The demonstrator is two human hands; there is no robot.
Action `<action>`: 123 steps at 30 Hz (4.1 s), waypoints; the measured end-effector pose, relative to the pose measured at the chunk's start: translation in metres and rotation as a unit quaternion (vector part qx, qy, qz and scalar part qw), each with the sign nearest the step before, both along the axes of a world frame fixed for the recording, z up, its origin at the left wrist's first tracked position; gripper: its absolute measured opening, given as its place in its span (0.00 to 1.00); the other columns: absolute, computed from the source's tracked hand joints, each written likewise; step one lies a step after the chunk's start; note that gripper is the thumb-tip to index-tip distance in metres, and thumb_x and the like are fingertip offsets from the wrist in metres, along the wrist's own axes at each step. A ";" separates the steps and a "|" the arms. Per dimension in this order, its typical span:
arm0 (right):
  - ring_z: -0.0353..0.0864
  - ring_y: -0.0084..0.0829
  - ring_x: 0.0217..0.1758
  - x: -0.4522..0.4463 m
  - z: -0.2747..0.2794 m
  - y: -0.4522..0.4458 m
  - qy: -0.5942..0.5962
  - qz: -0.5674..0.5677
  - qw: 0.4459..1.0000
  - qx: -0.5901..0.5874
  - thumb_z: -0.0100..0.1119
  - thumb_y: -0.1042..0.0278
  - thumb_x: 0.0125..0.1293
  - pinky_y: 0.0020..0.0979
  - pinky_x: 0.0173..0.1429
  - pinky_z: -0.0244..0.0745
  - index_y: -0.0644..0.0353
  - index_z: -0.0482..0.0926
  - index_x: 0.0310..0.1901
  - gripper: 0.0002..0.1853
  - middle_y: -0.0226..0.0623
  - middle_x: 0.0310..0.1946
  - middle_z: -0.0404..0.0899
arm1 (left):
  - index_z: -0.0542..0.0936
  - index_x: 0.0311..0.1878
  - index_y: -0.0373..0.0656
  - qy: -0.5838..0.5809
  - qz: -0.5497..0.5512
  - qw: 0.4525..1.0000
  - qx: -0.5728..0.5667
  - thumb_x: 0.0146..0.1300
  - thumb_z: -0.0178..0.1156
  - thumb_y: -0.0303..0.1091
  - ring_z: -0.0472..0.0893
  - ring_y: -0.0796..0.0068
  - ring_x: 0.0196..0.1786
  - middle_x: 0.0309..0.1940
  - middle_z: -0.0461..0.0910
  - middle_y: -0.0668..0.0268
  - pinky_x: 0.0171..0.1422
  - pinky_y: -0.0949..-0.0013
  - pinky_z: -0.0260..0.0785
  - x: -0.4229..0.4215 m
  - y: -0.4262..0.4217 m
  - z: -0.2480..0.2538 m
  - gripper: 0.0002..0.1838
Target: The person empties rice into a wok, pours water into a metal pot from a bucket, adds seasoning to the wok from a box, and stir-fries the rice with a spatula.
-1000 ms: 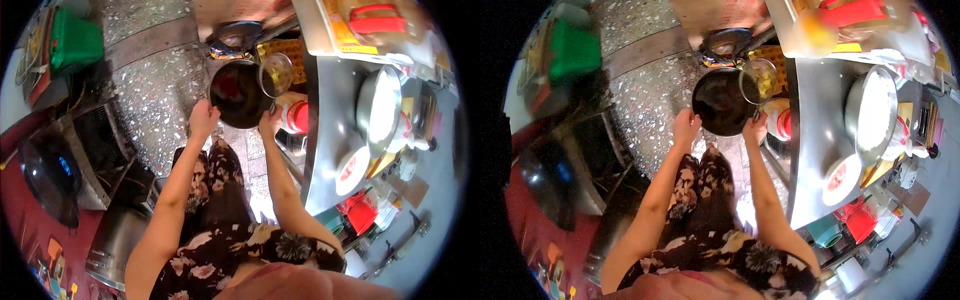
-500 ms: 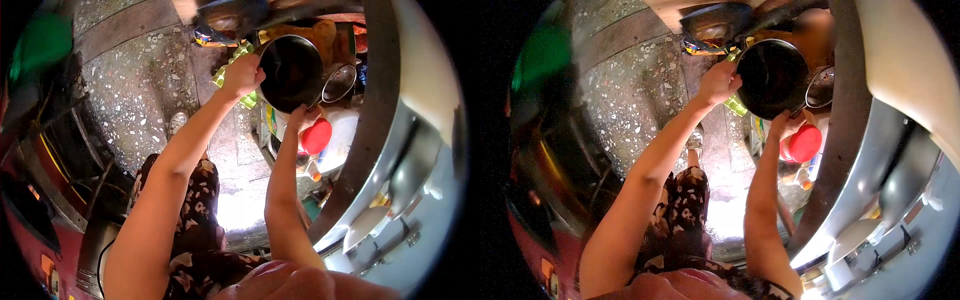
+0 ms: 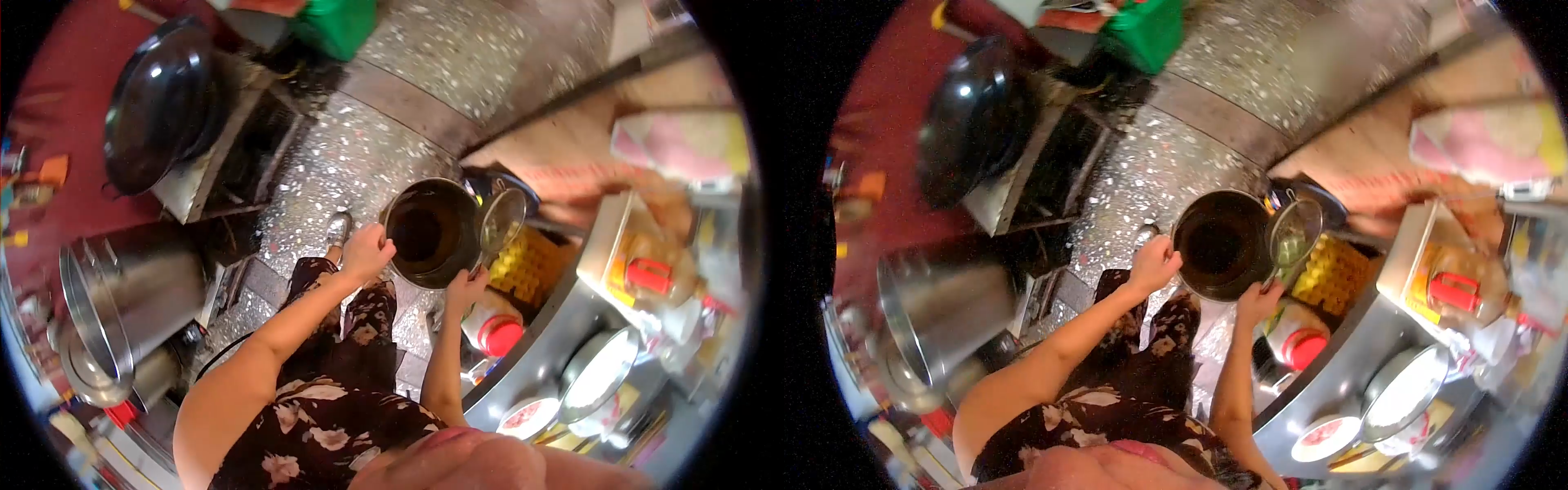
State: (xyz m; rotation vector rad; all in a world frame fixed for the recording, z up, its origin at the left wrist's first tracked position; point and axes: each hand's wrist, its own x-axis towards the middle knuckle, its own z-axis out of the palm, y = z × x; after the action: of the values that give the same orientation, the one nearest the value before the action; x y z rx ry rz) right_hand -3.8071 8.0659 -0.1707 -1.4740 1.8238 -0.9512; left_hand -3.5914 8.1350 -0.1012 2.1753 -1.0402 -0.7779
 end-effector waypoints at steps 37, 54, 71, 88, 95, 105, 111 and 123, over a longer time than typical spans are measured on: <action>0.73 0.32 0.26 0.471 0.360 0.015 0.130 0.431 0.859 -0.243 0.53 0.74 0.49 0.30 0.37 0.70 0.67 0.74 0.39 0.13 0.42 0.25 0.75 | 0.66 0.21 0.41 0.202 0.422 0.835 -0.289 0.58 0.59 0.36 0.64 0.83 0.21 0.14 0.64 0.72 0.24 0.72 0.58 0.293 0.153 0.187 0.16; 0.79 0.46 0.33 0.622 0.379 0.000 0.264 0.486 0.782 -0.288 0.57 0.68 0.48 0.40 0.43 0.72 0.62 0.76 0.37 0.13 0.44 0.26 0.80 | 0.68 0.22 0.37 0.226 0.507 0.777 -0.297 0.57 0.59 0.36 0.70 0.73 0.22 0.16 0.70 0.63 0.29 0.68 0.64 0.395 0.124 0.175 0.15; 0.80 0.48 0.35 0.662 0.371 0.001 0.258 0.506 0.769 -0.293 0.58 0.66 0.48 0.38 0.45 0.72 0.62 0.77 0.38 0.14 0.46 0.28 0.80 | 0.67 0.20 0.39 0.233 0.526 0.758 -0.308 0.60 0.58 0.35 0.66 0.83 0.23 0.16 0.68 0.71 0.27 0.73 0.62 0.419 0.127 0.170 0.16; 0.74 0.25 0.28 0.584 0.325 -0.035 0.072 0.426 0.881 -0.194 0.57 0.72 0.48 0.26 0.39 0.71 0.68 0.77 0.35 0.12 0.34 0.25 0.77 | 0.68 0.21 0.37 0.022 0.481 0.833 -0.271 0.53 0.59 0.35 0.72 0.64 0.22 0.17 0.71 0.57 0.30 0.65 0.65 0.410 0.130 0.209 0.14; 0.68 0.23 0.24 0.556 0.312 -0.031 0.026 0.435 0.880 -0.187 0.56 0.73 0.49 0.26 0.33 0.68 0.68 0.76 0.35 0.11 0.32 0.22 0.73 | 0.67 0.21 0.37 -0.007 0.474 0.841 -0.261 0.52 0.58 0.35 0.73 0.58 0.23 0.19 0.71 0.56 0.31 0.61 0.66 0.391 0.133 0.210 0.14; 0.67 0.24 0.29 0.409 0.240 -0.004 -0.066 0.291 0.949 -0.100 0.53 0.75 0.51 0.26 0.37 0.66 0.71 0.73 0.38 0.12 0.33 0.26 0.72 | 0.67 0.23 0.37 -0.151 0.262 0.933 -0.198 0.53 0.58 0.36 0.72 0.56 0.26 0.21 0.69 0.57 0.32 0.60 0.65 0.317 0.121 0.218 0.13; 0.73 0.30 0.34 0.264 0.163 0.014 -0.043 0.147 0.986 -0.062 0.51 0.77 0.53 0.29 0.42 0.70 0.70 0.72 0.46 0.16 0.40 0.34 0.77 | 0.66 0.23 0.40 -0.124 0.114 0.980 -0.104 0.51 0.57 0.34 0.71 0.58 0.27 0.22 0.68 0.59 0.31 0.59 0.64 0.223 0.081 0.160 0.11; 0.77 0.43 0.28 -0.034 -0.063 0.014 0.172 -0.139 0.975 0.021 0.53 0.76 0.52 0.42 0.36 0.74 0.65 0.68 0.53 0.23 0.50 0.32 0.76 | 0.68 0.22 0.39 0.005 -0.204 0.977 -0.061 0.54 0.57 0.33 0.72 0.51 0.28 0.22 0.70 0.54 0.31 0.54 0.62 -0.024 -0.064 -0.110 0.11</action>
State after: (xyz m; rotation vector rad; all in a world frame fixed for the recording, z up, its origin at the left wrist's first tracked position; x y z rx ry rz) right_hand -3.8415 8.0799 -0.2334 -1.4519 2.3342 -0.8141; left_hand -3.6152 8.0706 -0.2108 1.8754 -1.5140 -0.8756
